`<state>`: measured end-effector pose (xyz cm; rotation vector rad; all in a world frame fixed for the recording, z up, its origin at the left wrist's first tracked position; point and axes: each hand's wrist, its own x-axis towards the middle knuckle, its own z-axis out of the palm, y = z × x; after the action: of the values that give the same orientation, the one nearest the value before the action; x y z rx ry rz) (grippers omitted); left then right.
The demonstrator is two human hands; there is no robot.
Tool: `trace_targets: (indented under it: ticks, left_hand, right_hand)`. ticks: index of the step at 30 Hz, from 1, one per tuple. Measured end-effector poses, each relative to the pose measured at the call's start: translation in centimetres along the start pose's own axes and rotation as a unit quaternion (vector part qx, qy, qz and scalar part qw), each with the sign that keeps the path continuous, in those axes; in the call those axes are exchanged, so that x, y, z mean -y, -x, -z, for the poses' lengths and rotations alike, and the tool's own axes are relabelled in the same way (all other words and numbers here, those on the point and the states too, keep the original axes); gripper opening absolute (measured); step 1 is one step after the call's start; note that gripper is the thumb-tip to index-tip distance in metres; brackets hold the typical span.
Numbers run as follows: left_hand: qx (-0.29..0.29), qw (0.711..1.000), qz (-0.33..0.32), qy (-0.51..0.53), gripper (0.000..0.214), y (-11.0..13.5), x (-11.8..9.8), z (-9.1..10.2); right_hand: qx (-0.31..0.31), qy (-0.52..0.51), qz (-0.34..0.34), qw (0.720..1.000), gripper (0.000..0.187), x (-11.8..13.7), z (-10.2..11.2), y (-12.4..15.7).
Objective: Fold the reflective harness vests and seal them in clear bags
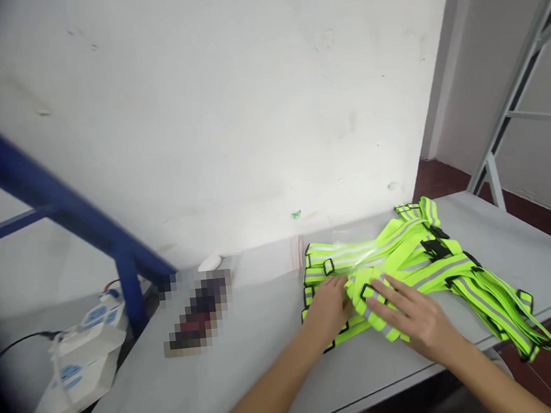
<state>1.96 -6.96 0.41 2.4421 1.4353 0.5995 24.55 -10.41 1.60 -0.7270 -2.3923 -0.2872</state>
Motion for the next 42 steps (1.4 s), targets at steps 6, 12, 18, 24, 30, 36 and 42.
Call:
trace_targets:
  ticks: [6,12,18,24,30,36,42]
  left_hand:
    - [-0.091,0.996,-0.009,0.017,0.023,-0.4,0.5,0.4]
    - [-0.24,0.967,-0.082,0.017,0.015,-0.3,0.5,0.2]
    - [-0.274,0.952,-0.136,-0.025,0.015,0.1,-0.3,0.7]
    - [-0.288,0.95,-0.101,-0.071,0.011,0.2,-0.6,1.2]
    - [-0.281,0.946,-0.128,-0.094,0.02,0.2,-0.2,1.0]
    - [-0.356,0.894,-0.023,0.27,0.044,0.2,0.1,0.5]
    - [-0.052,0.779,0.076,0.62,0.042,-0.3,0.1,1.3]
  right_hand:
    - [0.083,0.043,0.014,0.996,0.079,1.5,-0.7,1.6]
    - [0.109,0.071,-0.033,0.991,0.085,1.2,-1.1,1.0]
    - [0.071,0.092,-0.102,0.988,0.085,1.1,-2.0,0.1]
    - [0.043,0.101,-0.097,0.989,0.084,1.8,-2.0,-1.1]
    - [0.07,0.084,-0.087,0.99,0.084,0.7,-2.2,-1.4]
    - [0.016,-0.024,-0.124,0.992,0.076,0.7,-2.1,-1.2]
    - [-0.03,-0.149,-0.168,0.974,0.069,1.9,-1.5,-1.8]
